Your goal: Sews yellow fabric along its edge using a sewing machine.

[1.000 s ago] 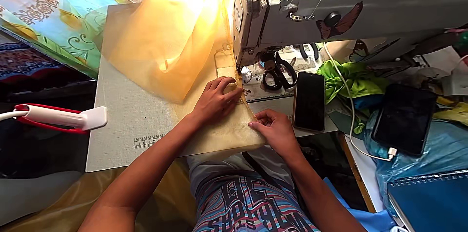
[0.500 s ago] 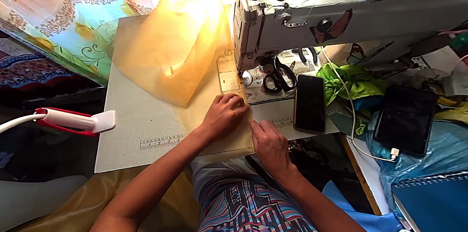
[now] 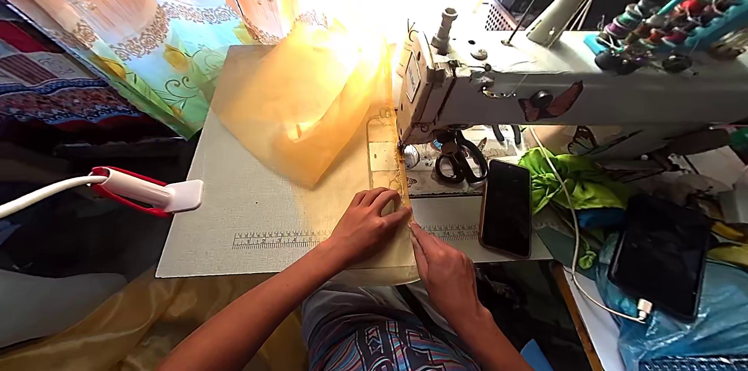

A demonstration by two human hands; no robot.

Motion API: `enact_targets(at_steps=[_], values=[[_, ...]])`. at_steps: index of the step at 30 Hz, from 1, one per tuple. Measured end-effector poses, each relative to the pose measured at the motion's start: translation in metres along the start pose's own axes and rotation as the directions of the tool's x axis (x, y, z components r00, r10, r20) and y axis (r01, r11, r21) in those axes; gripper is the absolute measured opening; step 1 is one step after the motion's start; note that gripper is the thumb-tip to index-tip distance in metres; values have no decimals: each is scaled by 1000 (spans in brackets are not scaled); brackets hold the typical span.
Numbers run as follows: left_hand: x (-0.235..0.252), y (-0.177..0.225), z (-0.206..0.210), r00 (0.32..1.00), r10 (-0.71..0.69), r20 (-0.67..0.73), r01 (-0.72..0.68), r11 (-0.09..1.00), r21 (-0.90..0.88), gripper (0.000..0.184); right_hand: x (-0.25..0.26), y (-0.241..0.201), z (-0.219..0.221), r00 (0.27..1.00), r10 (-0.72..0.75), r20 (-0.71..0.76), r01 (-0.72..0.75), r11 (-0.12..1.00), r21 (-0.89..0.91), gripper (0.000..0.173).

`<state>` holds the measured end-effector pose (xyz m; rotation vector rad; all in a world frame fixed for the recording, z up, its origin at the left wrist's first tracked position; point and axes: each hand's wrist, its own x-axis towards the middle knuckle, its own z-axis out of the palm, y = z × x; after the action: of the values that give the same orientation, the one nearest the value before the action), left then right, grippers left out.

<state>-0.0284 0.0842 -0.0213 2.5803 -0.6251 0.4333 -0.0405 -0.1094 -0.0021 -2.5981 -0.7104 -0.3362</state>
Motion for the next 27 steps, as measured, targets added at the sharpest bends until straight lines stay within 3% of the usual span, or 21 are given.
enact_targets(at_steps=[27], values=[[0,1,0,1000,-11,4,11,1000,-2,36,-1,4,1,1000,22,11,-23,995,92,32]])
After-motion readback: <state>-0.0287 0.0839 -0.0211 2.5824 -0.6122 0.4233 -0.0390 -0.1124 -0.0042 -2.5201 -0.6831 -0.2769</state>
